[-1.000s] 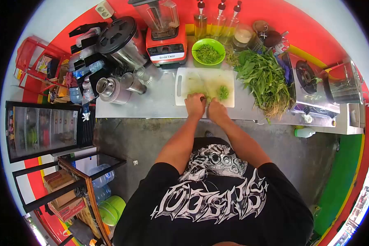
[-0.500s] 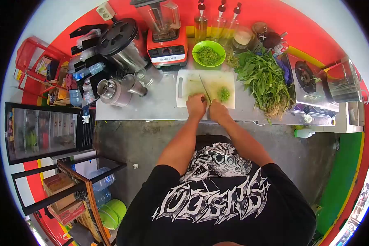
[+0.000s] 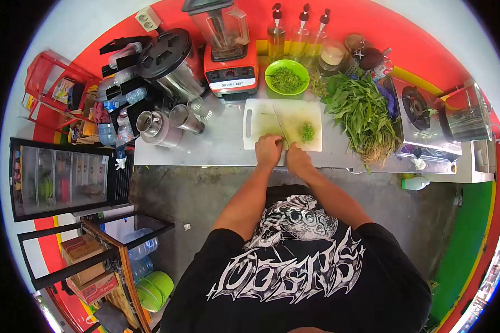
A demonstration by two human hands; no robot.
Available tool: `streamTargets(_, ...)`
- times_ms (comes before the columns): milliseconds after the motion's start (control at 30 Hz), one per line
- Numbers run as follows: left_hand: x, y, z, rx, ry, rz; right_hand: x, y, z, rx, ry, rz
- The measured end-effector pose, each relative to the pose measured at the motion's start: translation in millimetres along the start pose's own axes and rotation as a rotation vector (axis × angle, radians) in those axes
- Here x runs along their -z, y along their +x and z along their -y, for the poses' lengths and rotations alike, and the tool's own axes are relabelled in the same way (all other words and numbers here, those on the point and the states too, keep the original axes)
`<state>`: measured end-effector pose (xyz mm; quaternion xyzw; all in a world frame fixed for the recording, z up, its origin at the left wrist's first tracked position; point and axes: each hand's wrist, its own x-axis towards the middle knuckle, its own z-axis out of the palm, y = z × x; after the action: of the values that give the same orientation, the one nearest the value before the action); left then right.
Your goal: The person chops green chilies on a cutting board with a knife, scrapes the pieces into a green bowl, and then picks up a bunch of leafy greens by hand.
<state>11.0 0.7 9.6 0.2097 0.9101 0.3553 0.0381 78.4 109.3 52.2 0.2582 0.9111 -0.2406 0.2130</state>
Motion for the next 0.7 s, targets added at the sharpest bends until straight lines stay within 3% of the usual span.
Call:
streamTargets(167, 2.4, -0.4, -3.0, -0.032, -0.028, -0.033, 3.7, 14.2, -9.1, 0.116, -0.002, -0.027)
streamTargets(300, 1.8, -1.7, -3.5, -0.028, -0.075, -0.06, 6.5, 12.8, -8.9, 0.105, 0.031, 0.035)
streamTargets(400, -3.8, 3.2, 1.4, 0.047, -0.066, -0.051, -5.8, 2.6, -5.3, -0.011, 0.11, -0.014)
streamTargets(500, 2.4, 6.0, 0.4, 0.116, -0.106, 0.057, 2.4, 0.1, 0.3, 0.005, 0.07, 0.0)
streamTargets(567, 13.8, 10.9, -13.5, 0.275, -0.086, 0.167, 5.7, 6.8, 0.4, 0.025, 0.032, -0.005)
streamTargets(700, -5.4, 20.1, 7.6, 0.302, -0.137, 0.246, 9.0, 7.7, 1.8, 0.055, -0.093, 0.0)
